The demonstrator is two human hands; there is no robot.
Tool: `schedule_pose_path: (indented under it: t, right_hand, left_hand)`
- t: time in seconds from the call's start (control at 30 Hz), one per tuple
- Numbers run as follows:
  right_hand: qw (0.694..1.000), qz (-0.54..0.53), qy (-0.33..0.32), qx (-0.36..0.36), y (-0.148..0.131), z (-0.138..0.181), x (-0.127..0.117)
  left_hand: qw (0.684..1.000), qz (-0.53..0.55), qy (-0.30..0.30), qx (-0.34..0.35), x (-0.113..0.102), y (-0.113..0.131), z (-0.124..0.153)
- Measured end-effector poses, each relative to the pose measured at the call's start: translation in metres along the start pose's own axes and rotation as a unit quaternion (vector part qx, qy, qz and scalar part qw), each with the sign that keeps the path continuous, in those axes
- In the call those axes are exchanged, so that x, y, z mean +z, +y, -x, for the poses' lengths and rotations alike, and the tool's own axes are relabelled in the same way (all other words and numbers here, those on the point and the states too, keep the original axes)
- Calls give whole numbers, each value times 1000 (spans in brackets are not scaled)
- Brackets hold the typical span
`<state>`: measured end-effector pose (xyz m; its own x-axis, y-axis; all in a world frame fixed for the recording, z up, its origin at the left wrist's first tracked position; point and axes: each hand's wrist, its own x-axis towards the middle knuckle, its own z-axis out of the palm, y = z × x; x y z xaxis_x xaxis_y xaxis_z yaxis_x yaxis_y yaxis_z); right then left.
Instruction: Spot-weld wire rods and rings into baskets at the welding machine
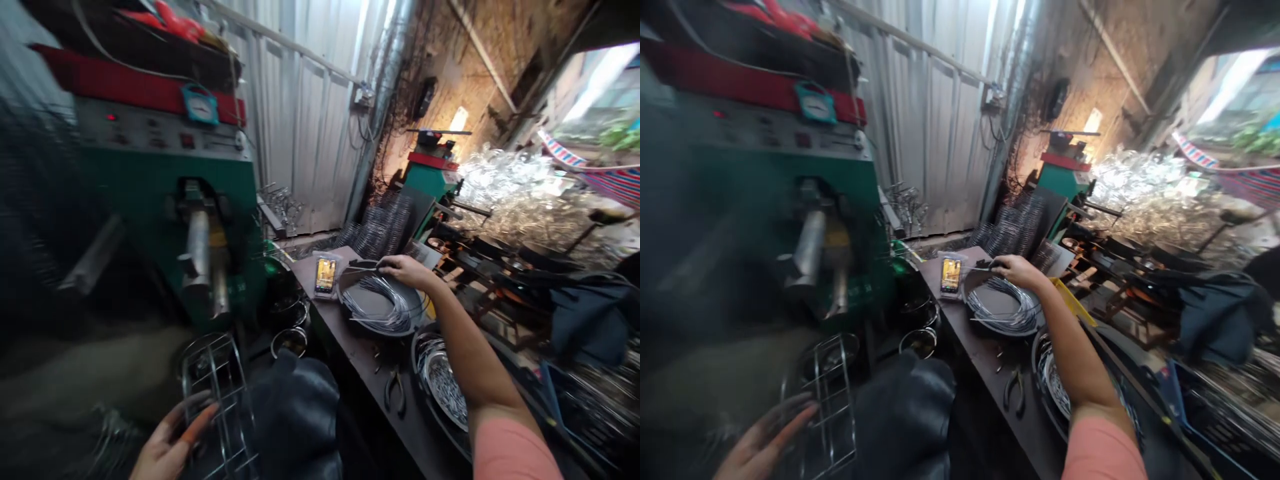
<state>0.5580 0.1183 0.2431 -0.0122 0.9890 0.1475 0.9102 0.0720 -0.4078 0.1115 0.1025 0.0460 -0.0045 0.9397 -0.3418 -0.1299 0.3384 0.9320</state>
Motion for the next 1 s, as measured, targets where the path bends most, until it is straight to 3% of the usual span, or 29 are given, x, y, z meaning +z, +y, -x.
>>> schedule_pose_path:
  t: [0.13, 0.3, 0.53, 0.73, 1.0]
  right_hand:
    - [995, -47, 17, -89, -41, 4, 59]
    - [964, -197, 30, -175, -73, -9, 136]
    - [930, -295, 108, -193, -95, -32, 230]
    - [923, -318, 124, -179, -93, -55, 274]
    - [917, -309, 170, -185, -83, -85, 298]
  left_hand:
    - [999, 20, 25, -2, 6, 21, 18]
    - [997, 41, 45, 35, -11, 29, 10]
    - [994, 47, 65, 81, -26, 36, -20]
    - [995, 50, 64, 66, -21, 42, -42]
    - [994, 92, 51, 23, -13, 45, -71]
